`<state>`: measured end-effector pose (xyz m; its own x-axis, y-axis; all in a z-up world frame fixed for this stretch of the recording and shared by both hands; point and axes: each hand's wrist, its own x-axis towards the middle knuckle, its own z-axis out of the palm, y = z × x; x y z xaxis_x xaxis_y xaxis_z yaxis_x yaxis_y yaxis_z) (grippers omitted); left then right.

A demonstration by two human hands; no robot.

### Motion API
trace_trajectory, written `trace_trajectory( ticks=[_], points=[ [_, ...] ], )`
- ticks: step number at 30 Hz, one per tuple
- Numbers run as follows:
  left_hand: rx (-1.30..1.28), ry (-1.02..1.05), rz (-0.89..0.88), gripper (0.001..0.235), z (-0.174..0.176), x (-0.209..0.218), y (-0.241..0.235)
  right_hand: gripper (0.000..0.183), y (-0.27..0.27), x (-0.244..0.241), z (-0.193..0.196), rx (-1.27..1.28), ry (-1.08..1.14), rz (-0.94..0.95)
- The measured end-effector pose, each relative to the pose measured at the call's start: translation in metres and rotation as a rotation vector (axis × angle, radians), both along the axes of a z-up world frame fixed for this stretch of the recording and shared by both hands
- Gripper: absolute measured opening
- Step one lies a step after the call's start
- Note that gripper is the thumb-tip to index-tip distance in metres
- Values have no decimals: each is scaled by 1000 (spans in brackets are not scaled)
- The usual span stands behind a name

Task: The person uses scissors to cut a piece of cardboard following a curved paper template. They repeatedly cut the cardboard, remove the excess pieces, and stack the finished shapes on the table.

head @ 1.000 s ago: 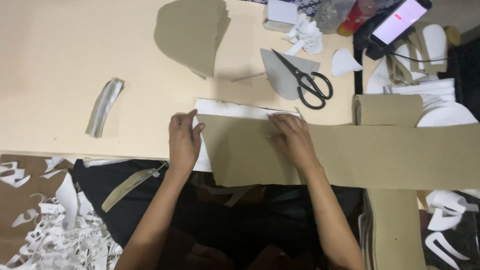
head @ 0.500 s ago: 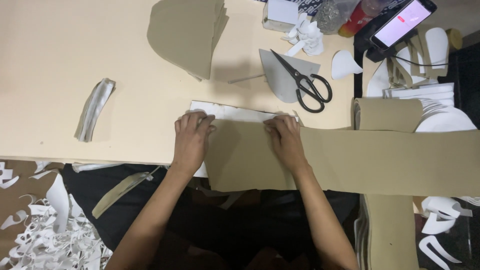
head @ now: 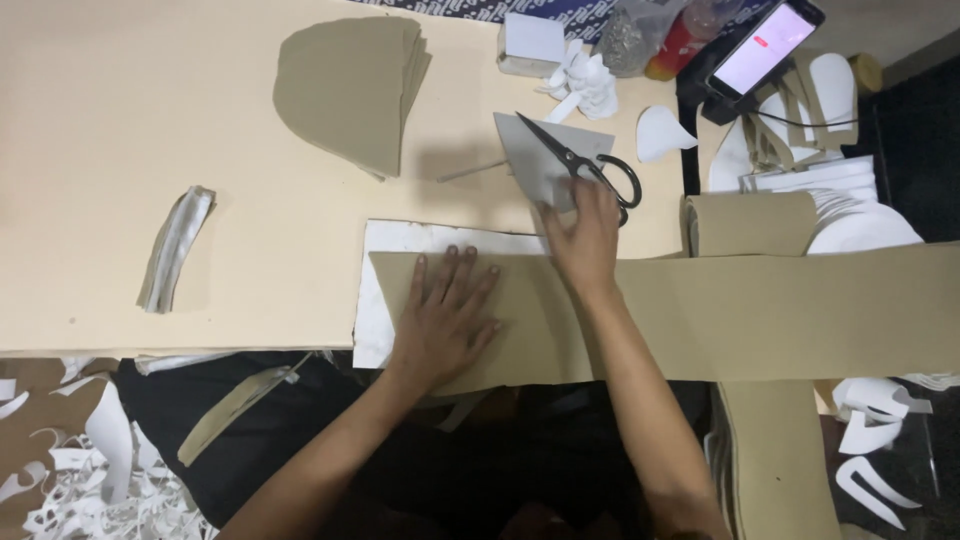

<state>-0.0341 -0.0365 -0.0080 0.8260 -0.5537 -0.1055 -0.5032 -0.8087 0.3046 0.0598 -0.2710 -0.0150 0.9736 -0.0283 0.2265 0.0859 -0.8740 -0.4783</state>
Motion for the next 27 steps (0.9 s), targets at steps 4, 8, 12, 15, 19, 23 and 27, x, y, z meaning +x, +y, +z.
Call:
trace_trajectory(
  ticks=[4,8,12,15,19,23,27],
  points=[
    [42,-4,7,70,1,1,-2,42,-26,34,-4,-303,11,-242],
    [55,15,30,71,-3,1,-3,43,-70,50,-40,-400,196,-250],
    [53,-48,25,71,-9,1,-3,50,-80,46,-30,-226,195,-230],
    [65,-22,24,71,-6,3,-3,55,-88,44,-29,-123,194,-340],
    [52,2,28,70,-4,1,-3,55,-88,33,-12,-11,263,-516],
    [37,26,36,69,-2,2,-3,58,-99,33,-33,-167,364,-604],
    [54,22,38,69,0,1,-3,56,-100,37,-29,-294,400,-602]
  ],
)
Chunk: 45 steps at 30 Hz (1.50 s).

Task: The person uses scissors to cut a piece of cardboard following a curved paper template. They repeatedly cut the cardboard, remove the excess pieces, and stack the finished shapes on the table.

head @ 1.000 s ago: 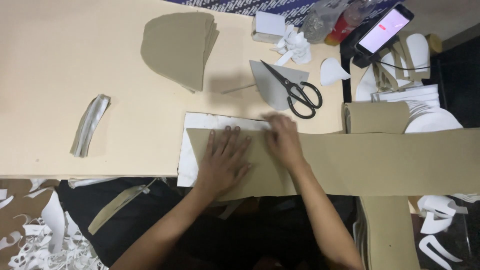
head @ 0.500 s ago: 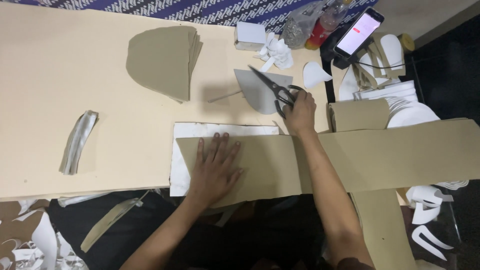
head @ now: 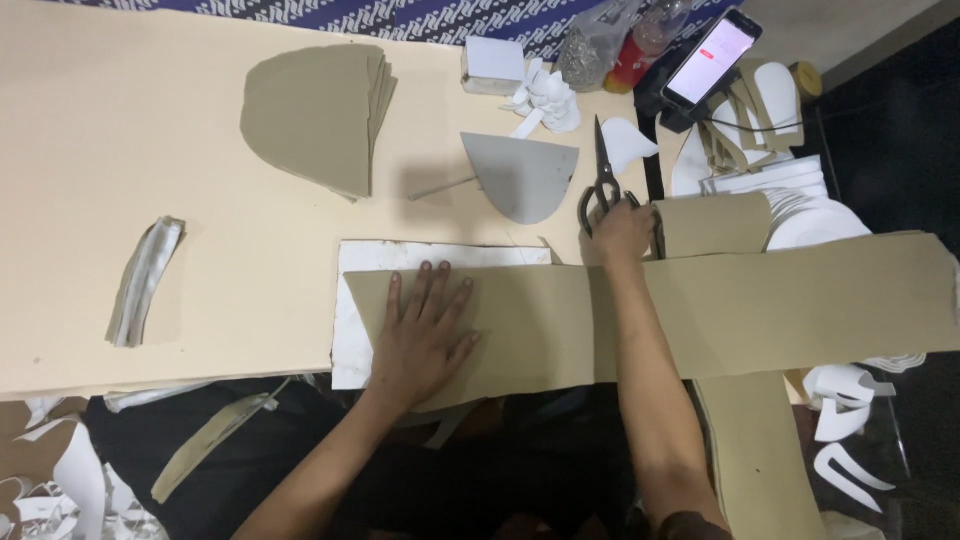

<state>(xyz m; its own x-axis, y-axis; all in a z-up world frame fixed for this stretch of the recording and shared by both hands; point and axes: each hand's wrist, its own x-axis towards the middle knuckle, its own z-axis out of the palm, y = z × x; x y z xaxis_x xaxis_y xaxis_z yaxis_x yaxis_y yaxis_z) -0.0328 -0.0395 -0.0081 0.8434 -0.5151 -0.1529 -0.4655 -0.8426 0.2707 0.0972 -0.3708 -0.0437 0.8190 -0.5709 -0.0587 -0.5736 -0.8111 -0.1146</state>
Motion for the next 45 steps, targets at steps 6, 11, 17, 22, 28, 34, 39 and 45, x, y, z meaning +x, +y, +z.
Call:
trace_trajectory(
  ticks=[6,11,17,22,28,34,39,45],
  points=[
    [43,45,-4,69,10,3,-2,68,58,17,41,167,-271,79],
    [53,73,-19,69,14,1,0,78,95,27,45,271,-291,148],
    [-277,94,85,62,-14,6,11,74,49,64,-5,499,-546,153],
    [-1213,96,350,39,-16,5,47,53,102,-38,121,808,-749,115],
    [-1520,538,897,44,39,-6,78,43,157,-139,121,1148,-298,51],
    [-1073,646,869,34,-12,-18,79,33,165,-173,84,1194,77,-84],
    [-858,494,957,40,-7,3,75,37,168,-160,82,1099,37,-48],
    [-725,326,880,36,7,24,74,56,168,-139,64,929,60,11]
  ],
)
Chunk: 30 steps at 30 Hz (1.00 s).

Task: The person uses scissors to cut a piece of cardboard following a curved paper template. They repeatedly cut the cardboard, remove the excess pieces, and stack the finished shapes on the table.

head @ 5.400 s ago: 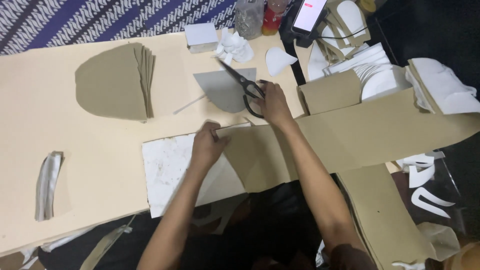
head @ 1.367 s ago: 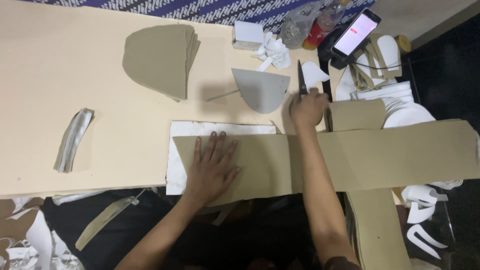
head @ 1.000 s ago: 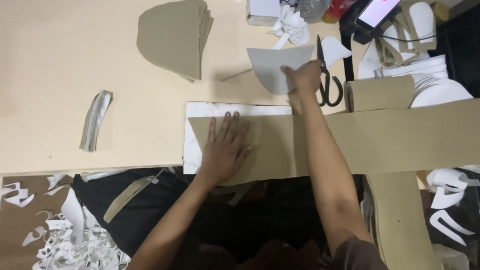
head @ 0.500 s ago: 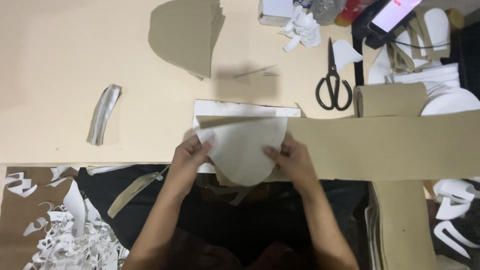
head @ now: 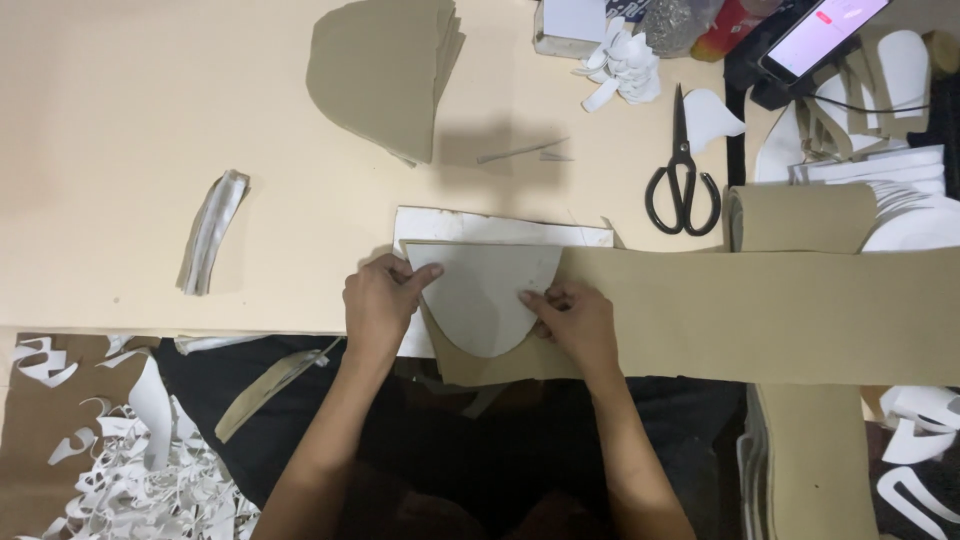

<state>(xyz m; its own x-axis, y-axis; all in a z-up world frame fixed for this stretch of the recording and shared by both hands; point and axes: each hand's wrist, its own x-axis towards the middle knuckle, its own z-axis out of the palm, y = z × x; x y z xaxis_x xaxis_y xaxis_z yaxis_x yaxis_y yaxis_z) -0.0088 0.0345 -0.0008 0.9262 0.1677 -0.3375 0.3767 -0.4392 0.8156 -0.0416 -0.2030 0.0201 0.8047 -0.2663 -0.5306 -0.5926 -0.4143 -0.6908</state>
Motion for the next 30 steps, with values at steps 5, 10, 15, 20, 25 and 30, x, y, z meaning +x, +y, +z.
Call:
trace_trajectory(
  ticks=[5,10,15,20,25,30],
  points=[
    [20,-28,31,43,3,-1,1,56,4,-1,7,-71,-16,9],
    [0,-36,70,39,-1,-3,-1,54,8,1,7,-110,-24,20],
    [-12,-33,96,37,-4,-6,-2,52,6,-2,1,-149,-40,37],
    [-19,-53,98,36,-7,-6,-1,51,9,-2,2,-197,-60,79],
    [30,-76,81,38,-7,-4,-1,46,16,-3,8,-230,-56,70],
    [67,-76,77,38,-5,-7,-4,49,18,-7,5,-208,-87,6]
  ],
)
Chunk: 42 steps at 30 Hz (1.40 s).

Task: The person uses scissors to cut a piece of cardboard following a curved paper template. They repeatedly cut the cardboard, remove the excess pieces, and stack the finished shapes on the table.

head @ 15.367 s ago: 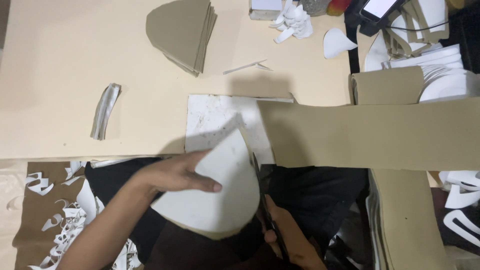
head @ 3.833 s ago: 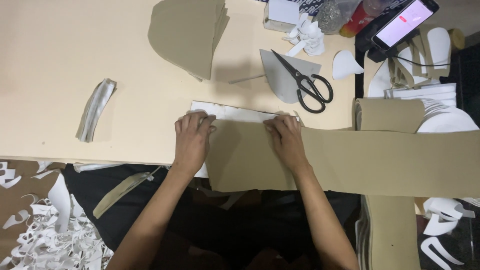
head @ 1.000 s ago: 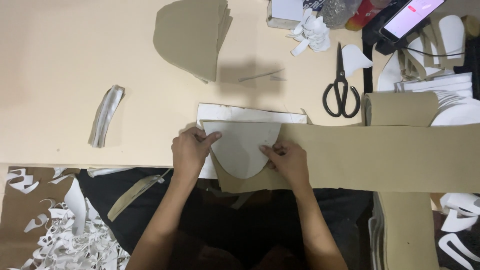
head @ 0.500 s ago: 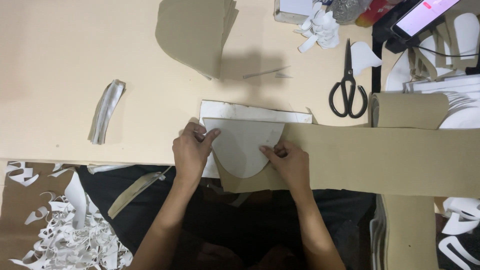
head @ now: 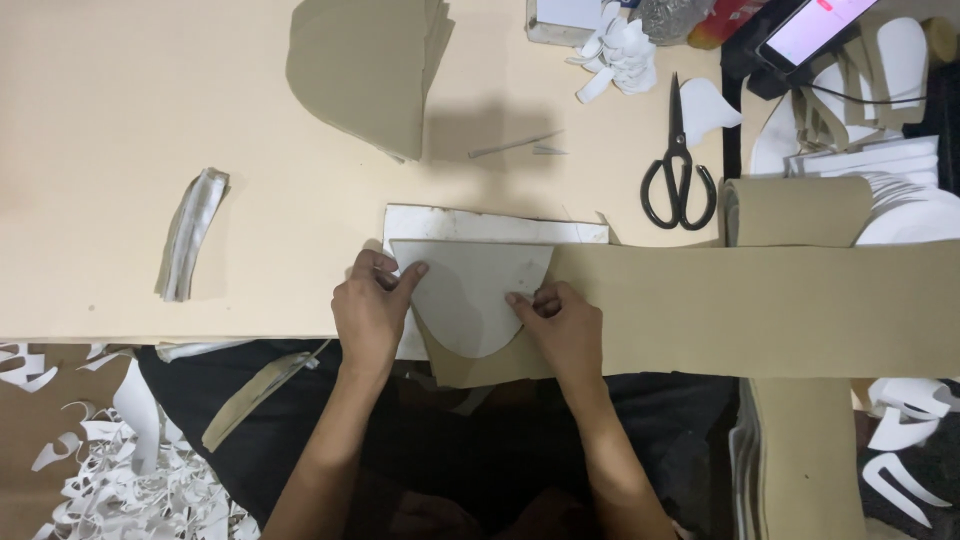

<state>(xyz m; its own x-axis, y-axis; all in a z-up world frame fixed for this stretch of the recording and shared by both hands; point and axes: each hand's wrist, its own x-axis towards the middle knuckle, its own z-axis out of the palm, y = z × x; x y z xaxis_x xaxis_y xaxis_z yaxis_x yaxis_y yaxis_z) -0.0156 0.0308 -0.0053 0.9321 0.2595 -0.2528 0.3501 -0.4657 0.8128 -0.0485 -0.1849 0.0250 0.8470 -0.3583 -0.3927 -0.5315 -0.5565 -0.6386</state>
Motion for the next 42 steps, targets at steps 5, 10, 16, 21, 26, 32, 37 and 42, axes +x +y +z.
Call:
trace_trajectory(
  ticks=[5,10,16,21,26,32,37,42],
  points=[
    [23,-3,2,39,-2,0,-1,53,0,0,-4,2,-39,-30],
    [78,-12,-20,39,-6,-2,-2,52,0,-1,-4,13,-54,-34],
    [292,-73,-70,41,0,-6,-9,62,6,1,18,21,-28,12],
    [511,-413,-146,35,11,-7,-29,51,4,-5,12,28,-56,51],
    [833,-418,-978,56,4,-18,-54,53,1,-5,4,-15,-83,93],
    [744,-210,-1062,63,-1,-15,-55,49,1,-8,4,8,-160,90],
    [773,-207,-1079,64,-4,-16,-54,49,0,-9,2,15,-130,93],
    [802,-194,-1107,62,-1,-15,-54,48,-20,-1,-14,21,-139,99]
  ],
)
